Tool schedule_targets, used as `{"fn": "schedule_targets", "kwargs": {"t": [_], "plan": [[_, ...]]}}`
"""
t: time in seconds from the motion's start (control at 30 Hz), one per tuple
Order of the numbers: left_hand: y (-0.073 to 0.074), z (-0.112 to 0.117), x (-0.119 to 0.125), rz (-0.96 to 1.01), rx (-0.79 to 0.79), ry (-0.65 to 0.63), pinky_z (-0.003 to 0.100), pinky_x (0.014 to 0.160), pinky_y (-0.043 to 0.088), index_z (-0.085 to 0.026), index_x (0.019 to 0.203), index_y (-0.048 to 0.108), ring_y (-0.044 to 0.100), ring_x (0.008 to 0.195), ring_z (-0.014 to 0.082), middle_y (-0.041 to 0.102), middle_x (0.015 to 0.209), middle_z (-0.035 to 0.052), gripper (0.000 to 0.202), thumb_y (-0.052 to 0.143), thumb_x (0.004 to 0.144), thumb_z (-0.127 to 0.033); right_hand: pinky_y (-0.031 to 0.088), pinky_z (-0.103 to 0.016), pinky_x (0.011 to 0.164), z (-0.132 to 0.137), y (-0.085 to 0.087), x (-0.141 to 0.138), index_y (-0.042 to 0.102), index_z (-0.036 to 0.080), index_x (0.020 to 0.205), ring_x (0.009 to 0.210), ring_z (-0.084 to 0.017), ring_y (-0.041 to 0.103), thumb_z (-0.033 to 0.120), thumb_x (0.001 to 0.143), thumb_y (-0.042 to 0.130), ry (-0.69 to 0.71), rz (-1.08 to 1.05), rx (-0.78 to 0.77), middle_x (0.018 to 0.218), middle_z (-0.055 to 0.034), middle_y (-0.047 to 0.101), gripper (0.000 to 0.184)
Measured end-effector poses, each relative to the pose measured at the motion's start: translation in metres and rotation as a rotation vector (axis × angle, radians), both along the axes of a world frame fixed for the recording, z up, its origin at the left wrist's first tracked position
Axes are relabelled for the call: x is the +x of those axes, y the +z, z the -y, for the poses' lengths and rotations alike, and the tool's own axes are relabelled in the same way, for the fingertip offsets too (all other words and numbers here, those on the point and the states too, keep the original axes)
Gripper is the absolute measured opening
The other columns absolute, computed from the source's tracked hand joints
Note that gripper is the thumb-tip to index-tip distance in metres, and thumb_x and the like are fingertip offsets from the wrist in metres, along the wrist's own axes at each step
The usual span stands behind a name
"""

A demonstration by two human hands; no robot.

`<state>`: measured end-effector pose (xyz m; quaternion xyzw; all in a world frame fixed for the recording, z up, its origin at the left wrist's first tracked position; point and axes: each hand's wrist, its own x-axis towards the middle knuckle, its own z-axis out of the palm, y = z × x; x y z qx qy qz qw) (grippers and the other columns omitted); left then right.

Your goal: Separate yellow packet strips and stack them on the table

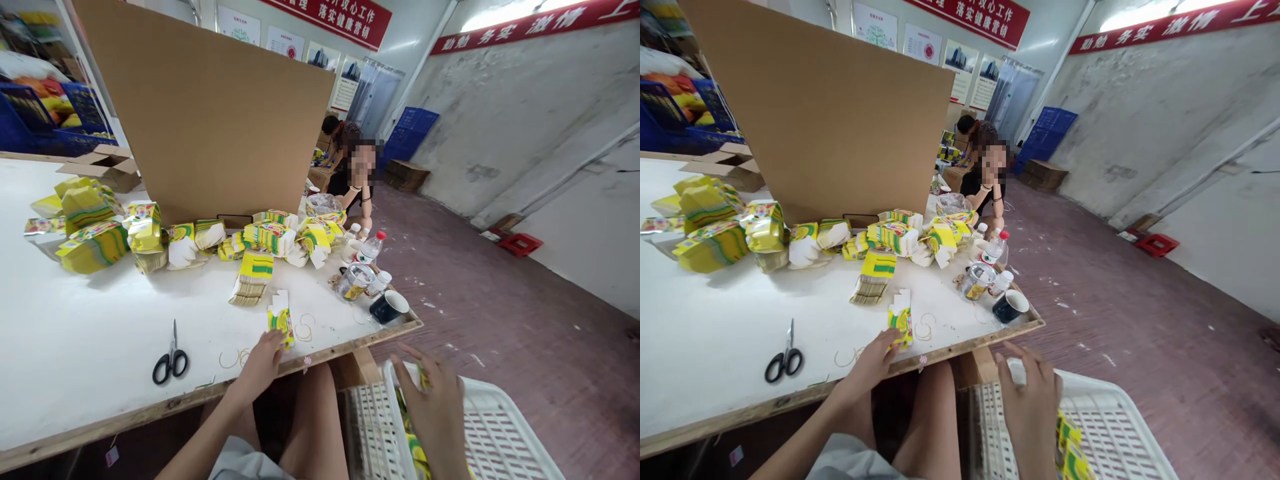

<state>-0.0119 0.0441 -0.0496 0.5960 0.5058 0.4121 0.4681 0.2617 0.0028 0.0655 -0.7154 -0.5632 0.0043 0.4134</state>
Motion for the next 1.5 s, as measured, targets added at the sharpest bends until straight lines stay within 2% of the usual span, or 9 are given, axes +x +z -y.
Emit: {"fn": "schedule_targets", "kwargs": {"t": [0.17, 0.3, 0.43, 0.7, 0.87, 1.0, 1.13, 1.3, 1.5], "plan": [[-0.033, 0.003, -0.002, -0.07, -0.006, -0.012, 0.055, 0.119, 0.019, -0.017, 0.115, 0.068, 0.044, 0.136, 0.0331, 0.061, 0.135, 0.0142, 0.044, 0.051, 0.076, -0.007, 0.048, -0.04, 0.083, -0.041, -0.057, -0.062, 0.071, 0.022, 0.097, 0.087, -0.027, 0.063, 0.044, 0.08, 0.066, 0.228, -0.455, -0.408, 0.1, -0.0087, 0.071, 0.028], [-0.037, 0.009, -0.001, -0.081, 0.018, -0.04, 0.051, 0.119, 0.021, -0.019, 0.12, 0.066, 0.04, 0.14, 0.0296, 0.056, 0.141, 0.0111, 0.046, 0.05, 0.078, -0.008, 0.053, -0.039, 0.083, -0.084, -0.108, -0.127, 0.066, 0.017, 0.103, 0.092, -0.02, 0.066, 0.033, 0.09, 0.064, 0.287, -0.487, -0.627, 0.107, -0.0063, 0.068, 0.021], [-0.036, 0.007, -0.006, -0.074, 0.027, -0.064, 0.051, 0.119, 0.023, -0.02, 0.118, 0.067, 0.04, 0.14, 0.0299, 0.057, 0.14, 0.0111, 0.041, 0.051, 0.081, -0.011, 0.055, -0.042, 0.084, -0.099, -0.125, -0.14, 0.058, 0.017, 0.121, 0.1, -0.022, 0.064, 0.032, 0.094, 0.06, 0.277, -0.491, -0.751, 0.121, -0.0081, 0.061, 0.031], [-0.036, 0.009, -0.004, 0.058, -0.013, -0.014, 0.051, 0.118, 0.024, -0.02, 0.11, 0.071, 0.041, 0.139, 0.0327, 0.058, 0.139, 0.0121, 0.035, 0.061, 0.077, -0.013, 0.055, -0.041, 0.084, -0.104, -0.128, -0.14, 0.059, 0.017, 0.12, 0.101, -0.023, 0.064, 0.032, 0.093, 0.061, 0.276, -0.551, -0.81, 0.122, -0.0075, 0.061, 0.031], [-0.031, 0.009, -0.009, 0.244, -0.049, 0.142, 0.053, 0.114, 0.029, -0.021, 0.109, 0.071, 0.055, 0.126, 0.033, 0.068, 0.127, 0.0118, 0.034, 0.069, 0.075, -0.021, 0.055, -0.042, 0.085, -0.096, -0.126, -0.137, 0.06, 0.018, 0.118, 0.1, -0.021, 0.064, 0.031, 0.095, 0.059, 0.25, -0.669, -0.646, 0.121, -0.0077, 0.061, 0.027], [-0.017, 0.002, -0.017, 0.472, -0.09, 0.302, 0.049, 0.11, 0.036, -0.02, 0.115, 0.064, 0.058, 0.12, 0.0293, 0.067, 0.125, 0.0124, 0.039, 0.065, 0.082, -0.042, 0.055, -0.035, 0.074, -0.076, -0.116, -0.132, 0.064, 0.015, 0.103, 0.084, -0.019, 0.067, 0.04, 0.088, 0.065, 0.284, -0.854, -0.476, 0.095, -0.0051, 0.07, 0.029], [0.008, -0.002, -0.016, 0.726, -0.18, 0.176, 0.043, 0.095, 0.051, -0.016, 0.111, 0.068, 0.067, 0.106, 0.0297, 0.072, 0.114, 0.0144, 0.051, 0.068, 0.077, -0.055, 0.05, -0.028, 0.057, -0.051, -0.102, -0.137, 0.067, 0.018, 0.089, 0.063, -0.018, 0.064, 0.057, 0.068, 0.075, 0.362, -1.044, -0.38, 0.074, -0.0027, 0.071, 0.045], [0.033, 0.004, -0.01, 0.892, -0.258, -0.018, 0.041, 0.094, 0.051, -0.014, 0.107, 0.071, 0.068, 0.106, 0.0307, 0.075, 0.108, 0.0156, 0.052, 0.072, 0.075, -0.054, 0.039, -0.023, 0.045, -0.035, -0.084, -0.144, 0.07, 0.017, 0.082, 0.045, -0.01, 0.049, 0.055, 0.064, 0.078, 0.407, -1.154, -0.362, 0.063, -0.0007, 0.067, 0.043], [0.043, 0.008, -0.013, 0.892, -0.284, -0.012, 0.037, 0.086, 0.054, -0.014, 0.1, 0.073, 0.071, 0.094, 0.0282, 0.078, 0.097, 0.0139, 0.046, 0.074, 0.074, -0.052, 0.048, -0.028, 0.06, -0.029, -0.064, -0.146, 0.071, 0.017, 0.079, 0.063, -0.016, 0.06, 0.054, 0.067, 0.078, 0.468, -1.125, -0.351, 0.071, -0.0031, 0.07, 0.039]]}}
